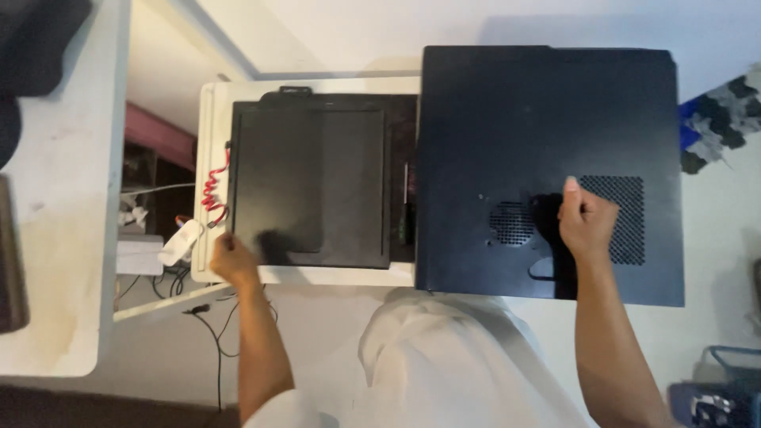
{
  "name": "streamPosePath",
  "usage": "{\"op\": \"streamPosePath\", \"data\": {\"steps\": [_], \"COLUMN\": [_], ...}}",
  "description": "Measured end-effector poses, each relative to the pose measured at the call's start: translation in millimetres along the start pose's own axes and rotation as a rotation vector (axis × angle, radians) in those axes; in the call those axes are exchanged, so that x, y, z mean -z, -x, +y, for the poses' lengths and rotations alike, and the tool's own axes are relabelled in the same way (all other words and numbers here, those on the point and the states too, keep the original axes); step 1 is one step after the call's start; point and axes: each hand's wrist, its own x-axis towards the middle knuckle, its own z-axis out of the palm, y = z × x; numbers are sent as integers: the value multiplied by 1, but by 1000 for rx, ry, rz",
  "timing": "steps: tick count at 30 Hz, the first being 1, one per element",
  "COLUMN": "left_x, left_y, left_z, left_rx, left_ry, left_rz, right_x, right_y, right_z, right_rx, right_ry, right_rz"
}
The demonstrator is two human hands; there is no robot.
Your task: Closing the side panel of a desktop computer case and securing it with a screwdriver.
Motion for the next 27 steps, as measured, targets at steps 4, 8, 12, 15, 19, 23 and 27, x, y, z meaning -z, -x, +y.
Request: {"op": "streamPosePath", "data": {"steps": [4, 8, 12, 15, 19, 23, 27], "left_x": [60, 105, 111, 101, 86, 100, 30], "left_y": [26, 78, 134, 153, 170, 139, 124], "left_z": [143, 265, 348, 369, 376, 369, 312], "left_rx": [59, -123, -467, -691, -789, -685, -222], "left_ry": [392, 694, 911, 863, 645, 731, 678], "left_rz": [-179, -204, -426, -435, -504, -517, -485], "right_x": [-4, -5, -2, -4, 5, 18, 47], "right_y": [-2, 2, 2, 6, 3, 26, 58], "right_z": [-1, -2, -3, 12, -6, 9, 1], "right_rx": [-10, 20, 66, 93, 102, 33, -85], "right_ry": [-25, -15, -12, -41, -83, -120, -212], "right_rz": [-1, -15, -1, 51, 94, 163, 253]}}
